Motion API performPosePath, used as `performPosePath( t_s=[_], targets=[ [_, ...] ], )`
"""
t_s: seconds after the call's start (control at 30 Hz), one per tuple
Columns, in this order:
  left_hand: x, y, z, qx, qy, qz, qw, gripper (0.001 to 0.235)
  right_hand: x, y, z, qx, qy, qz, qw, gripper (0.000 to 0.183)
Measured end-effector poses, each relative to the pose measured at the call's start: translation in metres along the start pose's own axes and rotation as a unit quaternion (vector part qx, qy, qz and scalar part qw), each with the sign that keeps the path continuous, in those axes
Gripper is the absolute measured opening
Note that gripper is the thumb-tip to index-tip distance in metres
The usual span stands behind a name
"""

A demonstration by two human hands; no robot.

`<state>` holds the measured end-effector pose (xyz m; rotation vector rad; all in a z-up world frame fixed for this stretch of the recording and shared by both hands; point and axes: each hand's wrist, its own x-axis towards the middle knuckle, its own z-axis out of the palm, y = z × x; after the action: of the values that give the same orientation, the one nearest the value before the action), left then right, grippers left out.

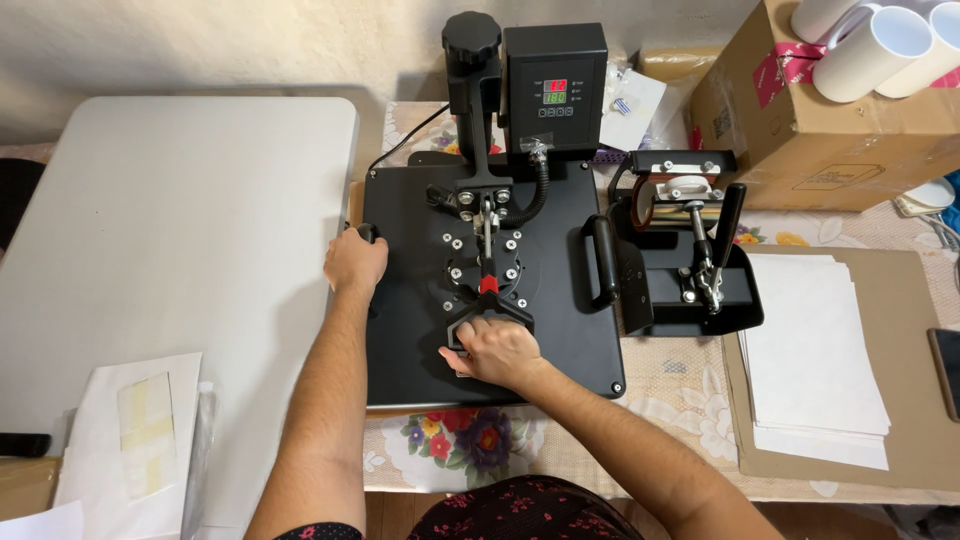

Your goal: Adjusting and operating a heat press machine to transfer a design onto a piece of clothing

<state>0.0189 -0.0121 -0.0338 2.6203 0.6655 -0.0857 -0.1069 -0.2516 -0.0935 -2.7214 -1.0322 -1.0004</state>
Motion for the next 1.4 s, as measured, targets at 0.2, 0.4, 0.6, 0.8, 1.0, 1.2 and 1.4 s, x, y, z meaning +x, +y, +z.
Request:
performPosePath(
  t_s=[0.2, 0.4, 0.6, 0.8, 1.0, 1.2, 1.4],
  targets=[
    [0.0012, -0.0004, 0.0006, -0.003, 0.001, 0.002, 1.0, 0.039, -0.0011, -0.0003, 0.0013, -0.001, -0.002, 0.001, 1.0, 0.047],
    [0.0009, -0.0005, 0.001, 0.001, 0.0, 0.003, 1.0, 0.038, -0.0011, -0.0003, 0.0007, -0.003, -0.006, -0.001, 1.0, 0.047],
    [0.0016, -0.0004, 0.0019, 0.01, -0.002, -0.003, 1.0, 0.038, -0.0013, 0.0001, 0.0012, -0.001, -0.004, -0.001, 1.0, 0.047],
    [-0.0005, 0.0006, -0.0003, 0.006, -0.005, -0.004, 1.0, 0.038, -0.0006, -0.0004, -0.0005, 0.001, 0.0, -0.003, 1.0, 0.046],
    [0.001, 0.0001, 0.0016, 0.01, -0.005, -0.005, 1.0, 0.038, -0.0004, 0.0006, -0.0013, 0.0, 0.001, -0.006, 1.0, 0.047],
    [0.0009, 0.0006, 0.001, 0.005, -0.003, -0.004, 1.0, 0.038, 0.0005, 0.0008, -0.0021, -0.004, 0.003, -0.008, 1.0, 0.046],
    [-0.0015, 0.0019, -0.0009, -0.002, -0.001, -0.005, 1.0, 0.039, 0.0015, 0.0008, -0.003, 0.002, 0.007, -0.01, 1.0, 0.045]
  ],
)
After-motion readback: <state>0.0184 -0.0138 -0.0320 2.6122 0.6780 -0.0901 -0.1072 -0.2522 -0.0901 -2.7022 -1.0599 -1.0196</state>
